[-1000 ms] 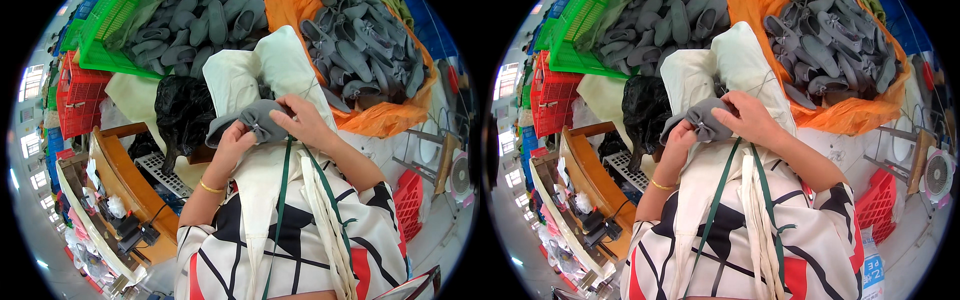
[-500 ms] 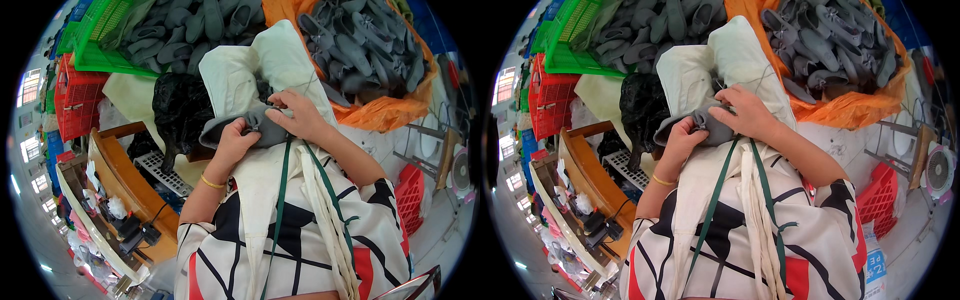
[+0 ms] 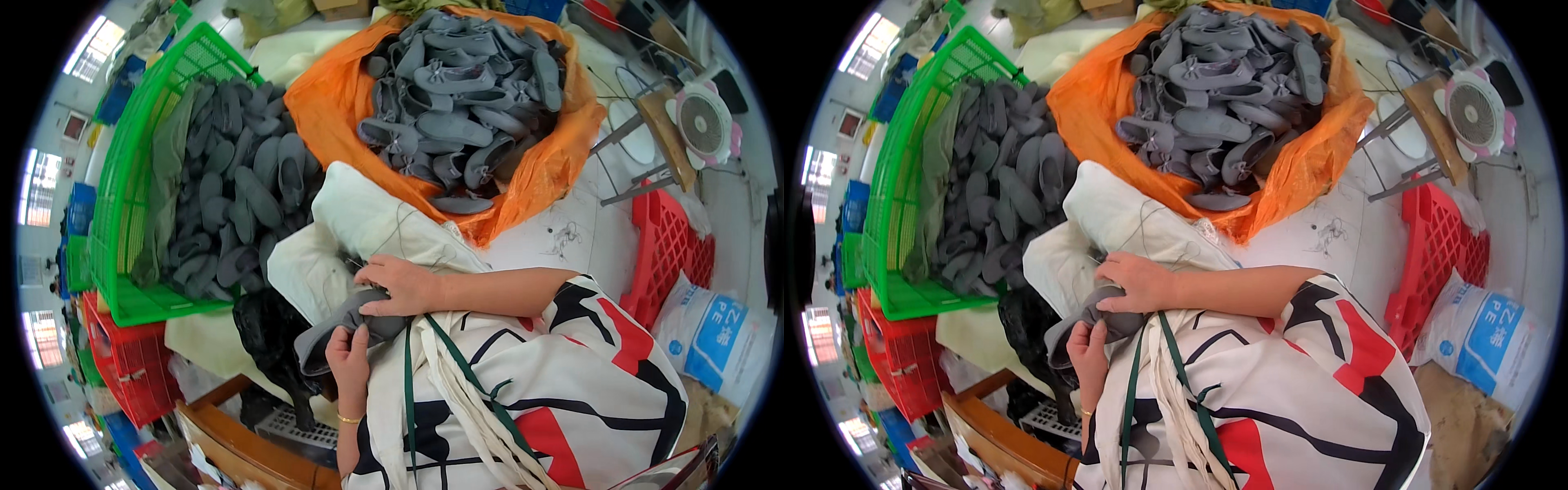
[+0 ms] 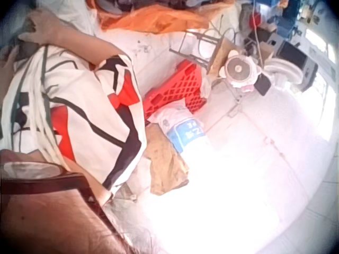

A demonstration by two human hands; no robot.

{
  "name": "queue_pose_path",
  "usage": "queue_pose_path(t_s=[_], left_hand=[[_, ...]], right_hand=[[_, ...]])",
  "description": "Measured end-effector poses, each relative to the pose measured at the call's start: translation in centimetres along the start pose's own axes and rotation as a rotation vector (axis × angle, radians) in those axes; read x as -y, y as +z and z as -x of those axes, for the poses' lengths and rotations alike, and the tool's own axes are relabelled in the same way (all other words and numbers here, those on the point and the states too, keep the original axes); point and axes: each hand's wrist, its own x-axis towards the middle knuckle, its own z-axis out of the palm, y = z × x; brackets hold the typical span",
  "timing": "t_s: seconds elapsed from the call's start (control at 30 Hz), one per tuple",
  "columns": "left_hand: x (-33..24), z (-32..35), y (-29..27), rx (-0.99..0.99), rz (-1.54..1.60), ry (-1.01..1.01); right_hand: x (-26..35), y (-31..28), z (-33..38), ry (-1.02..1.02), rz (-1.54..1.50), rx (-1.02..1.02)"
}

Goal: The person sits in a workshop and sews grey slipper uppers by hand using a needle and thread. They pick up individual slipper parts from a large orange bag, stitch the edges together, and place the finished items into a green basket.

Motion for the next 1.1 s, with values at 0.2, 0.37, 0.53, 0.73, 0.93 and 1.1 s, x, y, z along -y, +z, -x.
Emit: queue_pose_path(t_s=[0.2, 0.37, 0.53, 0.73, 0.93, 1.1], left_hand=[[-1.7, -2.0, 2.1, 0.123, -0.634, 0.489], [-3.0, -3.4, 3.6, 0.053, -0.652, 0.604], [1.0, -5.5, 1.5, 0.02, -0.615, 0.44], [6.0, -8.5, -3.0, -0.028, -0.496, 0.099], [7.1, -9.9, -3.6, -0.125, -0.35, -0.114], [7.0, -10.4, -2.9, -0.165, -0.511, -0.02]], right_hand=[[-1.9, -4.3, 2.3, 0.406, -0.157, 0.248], [-8.1, -8.6, 5.6, 0.558, -0.559, -0.294], [-10.7, -20.1, 5.9, 0.509, -0.927, -0.86], [-21.9, -31.1, 8.9, 0.778, -0.13, -1.17], [-30.7, -35.3, 18.1, 1.259, 0.29, -1.382], [-33.5, -35.5, 16.7, 1.395, 0.427, -1.343]])
